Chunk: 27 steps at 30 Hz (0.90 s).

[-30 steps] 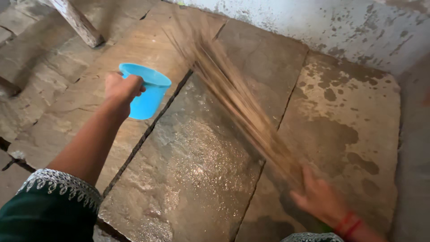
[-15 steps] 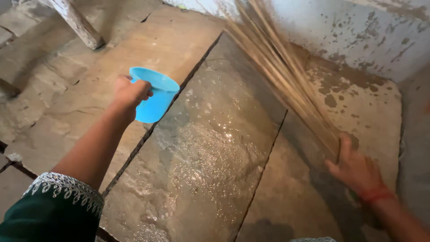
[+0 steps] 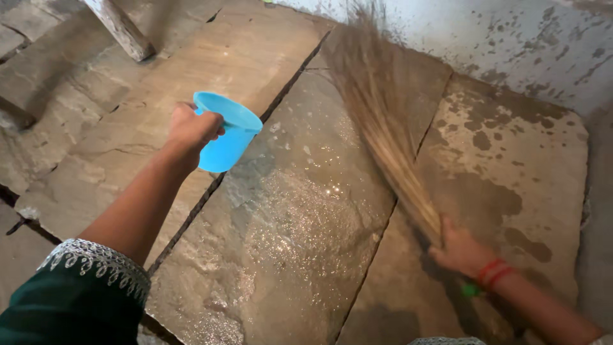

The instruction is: The person pours water from a blue plastic cup onto a tiled floor and uses a traditional straw broom to sweep the water across the surface. The person refills the cup from a large black basin and continues sweeping the wet floor.

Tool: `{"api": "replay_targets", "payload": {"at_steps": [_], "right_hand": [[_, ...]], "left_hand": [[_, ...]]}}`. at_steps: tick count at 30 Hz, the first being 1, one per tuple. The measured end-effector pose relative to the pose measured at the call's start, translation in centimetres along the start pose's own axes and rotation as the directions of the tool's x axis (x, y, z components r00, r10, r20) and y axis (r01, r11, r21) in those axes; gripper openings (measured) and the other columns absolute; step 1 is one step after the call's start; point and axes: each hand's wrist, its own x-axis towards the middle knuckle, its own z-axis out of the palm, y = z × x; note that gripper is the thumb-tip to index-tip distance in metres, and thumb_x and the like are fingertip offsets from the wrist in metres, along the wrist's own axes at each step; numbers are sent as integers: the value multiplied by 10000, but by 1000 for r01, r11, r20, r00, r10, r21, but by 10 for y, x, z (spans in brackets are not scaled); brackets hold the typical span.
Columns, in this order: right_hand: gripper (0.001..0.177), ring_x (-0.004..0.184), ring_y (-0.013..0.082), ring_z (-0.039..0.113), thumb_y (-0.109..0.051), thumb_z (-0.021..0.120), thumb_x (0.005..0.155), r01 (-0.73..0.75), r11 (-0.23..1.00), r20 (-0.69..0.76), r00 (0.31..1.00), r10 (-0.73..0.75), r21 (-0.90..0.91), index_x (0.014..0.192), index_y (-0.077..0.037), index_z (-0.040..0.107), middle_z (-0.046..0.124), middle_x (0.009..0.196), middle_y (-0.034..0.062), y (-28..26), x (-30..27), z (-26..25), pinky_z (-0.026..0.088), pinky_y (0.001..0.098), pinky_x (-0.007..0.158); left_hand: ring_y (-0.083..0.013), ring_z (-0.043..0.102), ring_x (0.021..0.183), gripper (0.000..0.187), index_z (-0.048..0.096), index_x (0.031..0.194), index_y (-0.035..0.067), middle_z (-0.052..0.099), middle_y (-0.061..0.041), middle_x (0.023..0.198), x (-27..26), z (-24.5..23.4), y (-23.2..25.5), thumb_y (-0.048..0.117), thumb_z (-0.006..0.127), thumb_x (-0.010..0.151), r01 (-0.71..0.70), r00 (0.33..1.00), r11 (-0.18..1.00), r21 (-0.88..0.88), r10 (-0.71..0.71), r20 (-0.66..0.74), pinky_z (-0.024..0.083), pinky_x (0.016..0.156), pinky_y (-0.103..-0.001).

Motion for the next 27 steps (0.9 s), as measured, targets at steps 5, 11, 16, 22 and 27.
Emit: {"api": "replay_targets", "payload": {"at_steps": [5, 11, 16, 22, 27], "right_hand": [[1051, 847, 421, 729, -378, 739, 769, 196, 976, -19, 981, -196, 89, 1554, 38, 178, 697, 936, 311, -42, -55, 17, 600, 462, 745], [1041, 722, 398, 740, -410, 719, 799, 17, 979, 124, 991, -43, 201, 1642, -113, 185, 700, 755, 266, -116, -126, 7, 581, 477, 679], [1053, 655, 391, 740, -506, 726, 786, 218, 973, -171, 964, -202, 77, 1538, 16, 207, 696, 758, 273, -92, -139, -30, 594, 464, 566], [964, 616, 371, 708, -546, 658, 773, -92, 954, -301, 954, 2, -286, 1534, -76, 301, 700, 704, 202, -69, -142, -102, 581, 504, 586], [812, 597, 352, 722, -538, 646, 854, -208, 905, -387, 921, 53, -372, 1444, -49, 377, 708, 685, 185, -56, -108, -143, 600, 476, 580]], "left_hand": [[-193, 663, 661, 591, 431, 1263, -103, 693, -156, 796, 4, -4, -1, 68, 643, 738, 31, 997, 999, 21, -30, -70, 534, 588, -333], [-199, 648, 635, 402, 560, 1101, -121, 678, -149, 754, 3, -8, -1, 62, 616, 747, -45, 999, 997, -55, 44, -20, 493, 553, -340], [-182, 643, 603, 214, 628, 910, -29, 680, -126, 704, -2, -15, 15, 57, 620, 714, -100, 994, 992, -78, 96, -61, 494, 537, -319], [-180, 637, 591, 143, 635, 807, -48, 675, -134, 695, -10, -17, 26, 55, 621, 709, -125, 991, 990, -70, 121, -60, 483, 528, -315], [-182, 609, 567, 88, 642, 755, -16, 672, -132, 680, -11, -11, 29, 55, 615, 712, -110, 994, 985, -130, 109, -16, 457, 514, -321]]}}
